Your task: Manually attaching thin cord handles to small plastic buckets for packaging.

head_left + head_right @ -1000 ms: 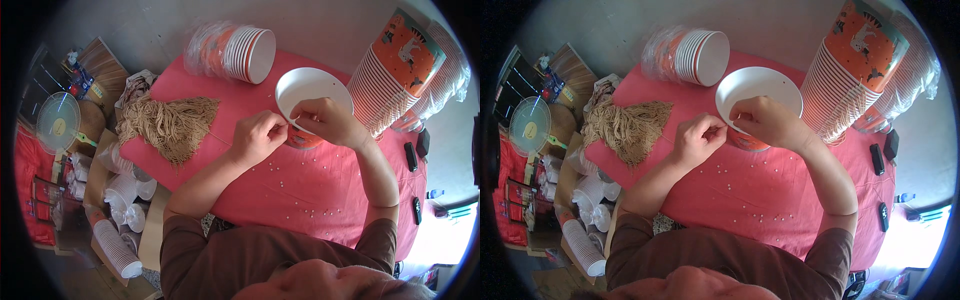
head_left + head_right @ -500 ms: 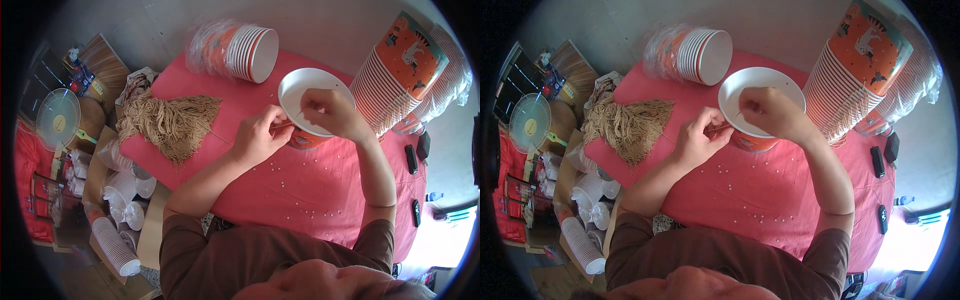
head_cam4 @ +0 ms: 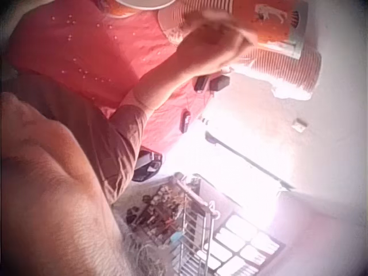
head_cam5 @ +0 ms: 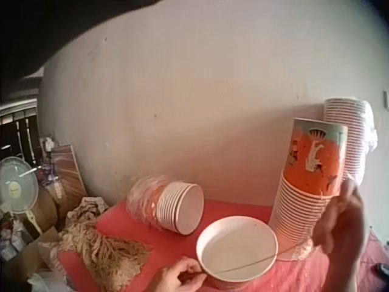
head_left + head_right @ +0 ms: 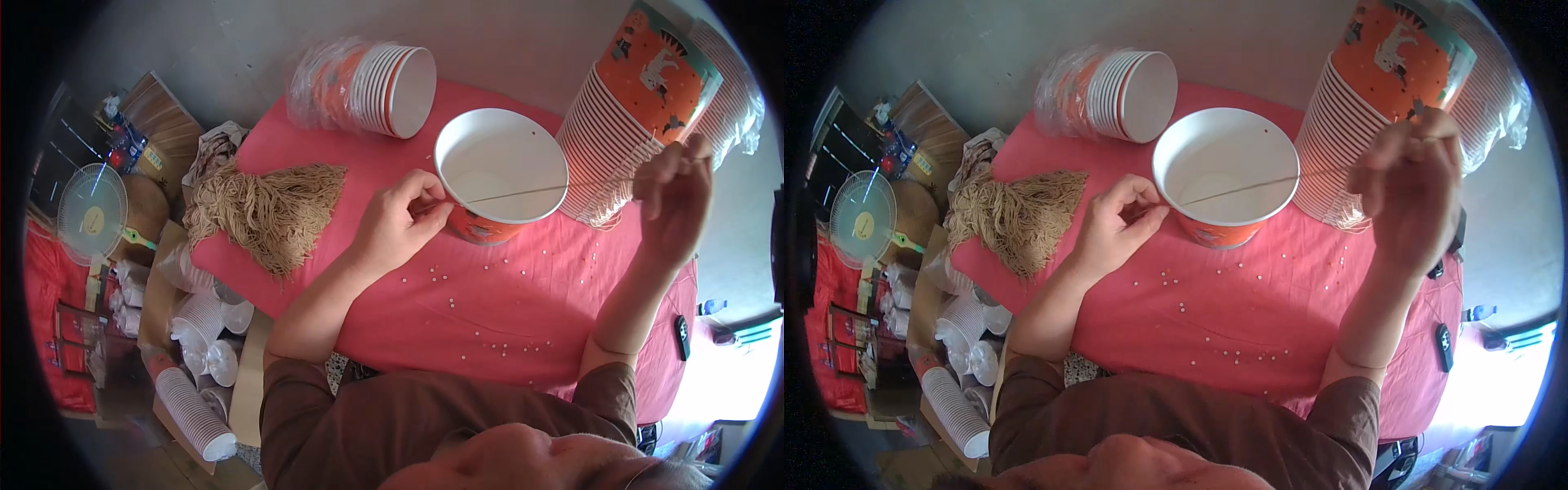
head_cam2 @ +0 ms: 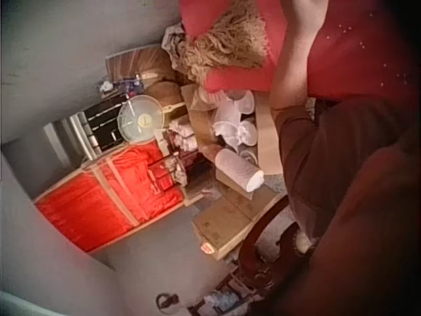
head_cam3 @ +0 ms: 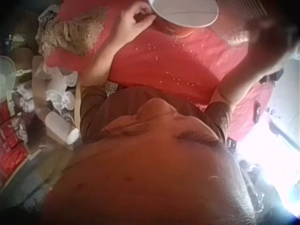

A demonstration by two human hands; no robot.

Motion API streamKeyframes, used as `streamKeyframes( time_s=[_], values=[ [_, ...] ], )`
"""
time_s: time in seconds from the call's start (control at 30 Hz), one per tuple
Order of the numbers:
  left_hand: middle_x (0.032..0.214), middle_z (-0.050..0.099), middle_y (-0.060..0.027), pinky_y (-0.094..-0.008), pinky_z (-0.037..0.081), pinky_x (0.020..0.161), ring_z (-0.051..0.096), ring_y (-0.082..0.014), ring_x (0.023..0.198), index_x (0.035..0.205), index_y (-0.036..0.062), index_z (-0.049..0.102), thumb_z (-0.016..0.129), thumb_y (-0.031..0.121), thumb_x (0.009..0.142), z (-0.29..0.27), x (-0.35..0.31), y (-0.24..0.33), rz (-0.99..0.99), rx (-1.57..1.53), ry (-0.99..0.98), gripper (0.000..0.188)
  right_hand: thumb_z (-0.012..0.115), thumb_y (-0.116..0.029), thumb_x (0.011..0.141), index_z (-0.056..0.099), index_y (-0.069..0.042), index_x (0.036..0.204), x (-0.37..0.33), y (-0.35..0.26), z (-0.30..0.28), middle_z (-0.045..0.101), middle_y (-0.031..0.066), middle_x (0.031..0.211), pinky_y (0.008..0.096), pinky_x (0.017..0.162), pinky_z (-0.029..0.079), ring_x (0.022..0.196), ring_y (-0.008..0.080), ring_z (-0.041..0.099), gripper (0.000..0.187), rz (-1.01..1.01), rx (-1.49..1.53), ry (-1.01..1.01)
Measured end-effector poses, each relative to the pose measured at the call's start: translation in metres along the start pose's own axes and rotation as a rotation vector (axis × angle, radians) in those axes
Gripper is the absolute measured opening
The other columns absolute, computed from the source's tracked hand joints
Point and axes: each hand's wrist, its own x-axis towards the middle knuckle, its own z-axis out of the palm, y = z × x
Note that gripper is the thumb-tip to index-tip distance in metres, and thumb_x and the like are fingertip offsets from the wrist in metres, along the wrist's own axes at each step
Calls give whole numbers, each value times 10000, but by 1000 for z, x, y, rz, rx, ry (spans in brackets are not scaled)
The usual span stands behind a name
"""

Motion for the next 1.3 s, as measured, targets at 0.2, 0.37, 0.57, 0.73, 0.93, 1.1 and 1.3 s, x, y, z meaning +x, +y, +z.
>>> streamKeyframes(
  time_s=[0.2,0.37,0.57,0.73,0.93,1.1,1.3],
  values=[
    [807,643,-9,-202,471,604,597,-55,694,972,1,559,653,5,921,-7,2,6,-135,-166,-54,107,393,-150,1029,547,-61,1035,-9,-51,-22,410,22,717,311,609,293,537,118,306,178,-222,3,106],
    [820,651,-24,-214,486,631,604,-74,715,1021,1,609,598,36,960,-20,4,8,-260,-439,-204,71,369,-111,990,534,-49,1001,-24,-70,-18,397,26,711,347,635,287,571,134,328,177,-326,-4,108],
    [966,709,-115,-271,548,724,672,-152,838,1147,-16,649,516,37,986,-20,7,4,-305,-857,-381,215,634,-253,864,616,24,842,-30,-37,10,617,115,693,294,397,379,487,173,562,279,-196,-427,-279],
    [1059,713,-146,-307,572,819,698,-202,958,1154,-33,642,515,4,982,-19,-1,4,-212,-826,-361,218,760,-57,766,698,-14,945,-16,-6,49,664,91,828,321,485,470,557,215,618,195,196,-994,-474],
    [1060,709,-130,-322,570,892,693,-194,993,1105,-26,646,585,-55,943,-7,-2,12,-137,-616,-220,176,789,-141,756,679,-34,888,-24,29,50,666,81,879,372,630,524,789,280,652,202,154,-1258,-568],
    [1015,691,-107,-266,544,859,666,-140,946,1028,-28,620,619,-38,935,-5,-6,7,-22,-376,-74,93,748,-130,774,647,-50,812,-25,41,46,636,70,811,405,656,508,781,288,632,134,185,-1311,-632],
    [953,606,-67,-208,465,733,523,-66,788,1020,13,530,599,29,961,-1,-6,11,32,-525,-66,92,718,-151,799,616,-68,776,-28,46,48,611,60,762,416,695,503,779,281,630,134,181,-1262,-582]
  ],
)
